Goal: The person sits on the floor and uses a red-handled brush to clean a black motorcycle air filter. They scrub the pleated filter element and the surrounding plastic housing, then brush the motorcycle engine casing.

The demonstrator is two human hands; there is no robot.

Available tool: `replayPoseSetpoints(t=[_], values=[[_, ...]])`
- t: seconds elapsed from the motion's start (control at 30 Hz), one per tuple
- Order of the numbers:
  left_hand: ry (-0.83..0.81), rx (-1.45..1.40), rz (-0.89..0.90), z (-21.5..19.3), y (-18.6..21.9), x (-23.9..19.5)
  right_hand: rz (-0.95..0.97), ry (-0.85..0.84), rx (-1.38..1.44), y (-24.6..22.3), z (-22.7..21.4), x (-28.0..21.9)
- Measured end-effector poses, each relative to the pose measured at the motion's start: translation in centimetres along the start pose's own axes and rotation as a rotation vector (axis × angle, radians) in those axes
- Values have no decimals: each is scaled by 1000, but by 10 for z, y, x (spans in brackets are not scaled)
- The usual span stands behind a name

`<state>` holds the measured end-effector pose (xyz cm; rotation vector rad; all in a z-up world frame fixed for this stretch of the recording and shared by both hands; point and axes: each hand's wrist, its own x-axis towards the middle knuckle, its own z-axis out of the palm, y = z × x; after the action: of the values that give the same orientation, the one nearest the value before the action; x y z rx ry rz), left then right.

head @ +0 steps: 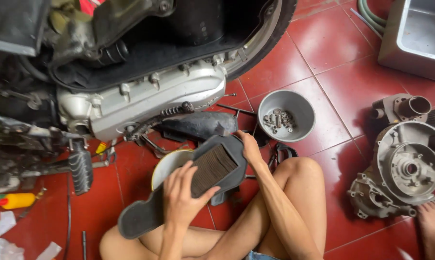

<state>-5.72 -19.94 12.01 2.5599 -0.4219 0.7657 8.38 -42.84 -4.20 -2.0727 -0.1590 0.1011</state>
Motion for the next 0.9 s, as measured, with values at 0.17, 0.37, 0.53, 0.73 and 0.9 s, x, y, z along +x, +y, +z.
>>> replayPoseSetpoints(t=[0.17,0.37,0.53,0.73,0.9], values=[[-93,47,5,26,3,-8,-40,54,136,15,-2,2],[-197,145,-98,2,11,-25,-56,88,278,1,-2,-3],[-71,326,-234,-27,8,-68,-35,100,197,-14,-9,-8],[44,469,-363,-26,-6,-115,-66,316,184,6,-13,-6],[-54,283,-323,-24,6,-96,-88,392,116,-35,-54,-25]])
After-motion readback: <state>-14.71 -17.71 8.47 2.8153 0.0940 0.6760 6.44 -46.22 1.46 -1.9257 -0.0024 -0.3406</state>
